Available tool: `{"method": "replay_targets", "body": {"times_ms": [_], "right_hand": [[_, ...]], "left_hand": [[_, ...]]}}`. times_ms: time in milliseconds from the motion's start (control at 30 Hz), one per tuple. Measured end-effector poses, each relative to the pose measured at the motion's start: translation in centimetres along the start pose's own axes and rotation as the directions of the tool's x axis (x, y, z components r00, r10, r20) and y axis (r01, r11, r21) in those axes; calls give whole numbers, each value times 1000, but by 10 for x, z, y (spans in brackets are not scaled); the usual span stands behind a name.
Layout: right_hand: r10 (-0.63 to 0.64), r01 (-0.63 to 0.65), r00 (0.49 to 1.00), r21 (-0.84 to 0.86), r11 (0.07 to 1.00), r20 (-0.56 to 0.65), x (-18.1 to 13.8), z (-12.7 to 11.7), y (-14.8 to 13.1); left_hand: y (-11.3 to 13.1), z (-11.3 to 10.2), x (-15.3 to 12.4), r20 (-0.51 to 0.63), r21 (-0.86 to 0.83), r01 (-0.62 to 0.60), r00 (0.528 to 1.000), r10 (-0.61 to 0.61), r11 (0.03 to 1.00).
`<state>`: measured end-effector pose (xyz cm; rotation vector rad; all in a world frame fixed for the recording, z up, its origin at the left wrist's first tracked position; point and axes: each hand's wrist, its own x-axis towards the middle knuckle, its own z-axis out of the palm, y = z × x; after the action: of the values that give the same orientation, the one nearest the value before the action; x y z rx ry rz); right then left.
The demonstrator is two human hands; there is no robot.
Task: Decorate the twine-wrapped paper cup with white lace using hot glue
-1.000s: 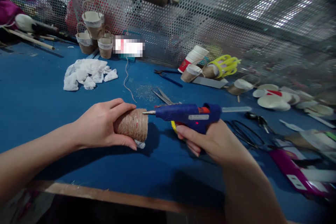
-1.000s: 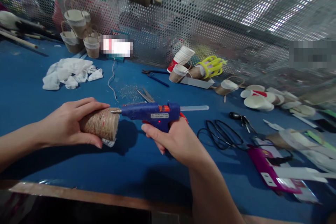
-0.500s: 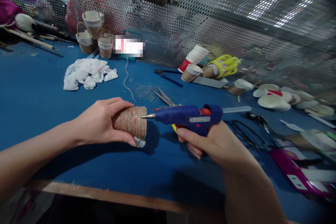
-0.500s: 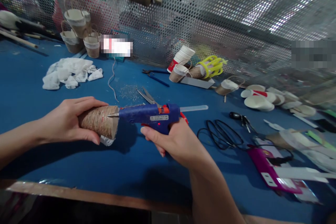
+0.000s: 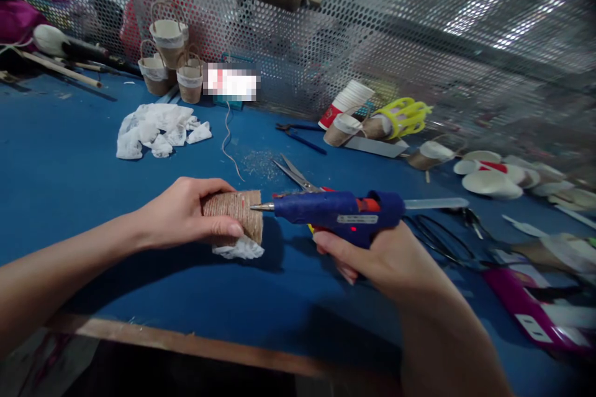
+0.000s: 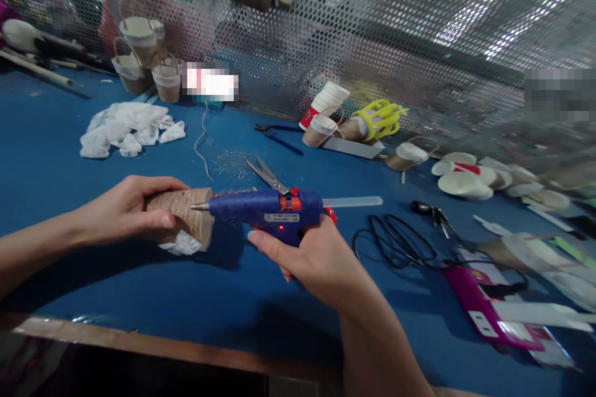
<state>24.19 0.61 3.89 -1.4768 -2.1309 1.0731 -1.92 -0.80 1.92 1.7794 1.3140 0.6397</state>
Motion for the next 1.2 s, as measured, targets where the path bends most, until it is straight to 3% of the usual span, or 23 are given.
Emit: {"method": "replay_targets", "body": {"times_ms": [867,1067,1200], "right_hand": [[72,-71,997,87,994,-9,-4,1,-11],[64,-59,997,125,990,-36,-2,1,-11],[37,-37,999,144,989,7,0,-1,-8]], "left_hand": [[-1,-2,3,-104,-32,1,995,-4,999],[-2,1,1,-120,74,-58,991,67,996],[-5,2,0,-139,163,-176,970,199,971]]}}
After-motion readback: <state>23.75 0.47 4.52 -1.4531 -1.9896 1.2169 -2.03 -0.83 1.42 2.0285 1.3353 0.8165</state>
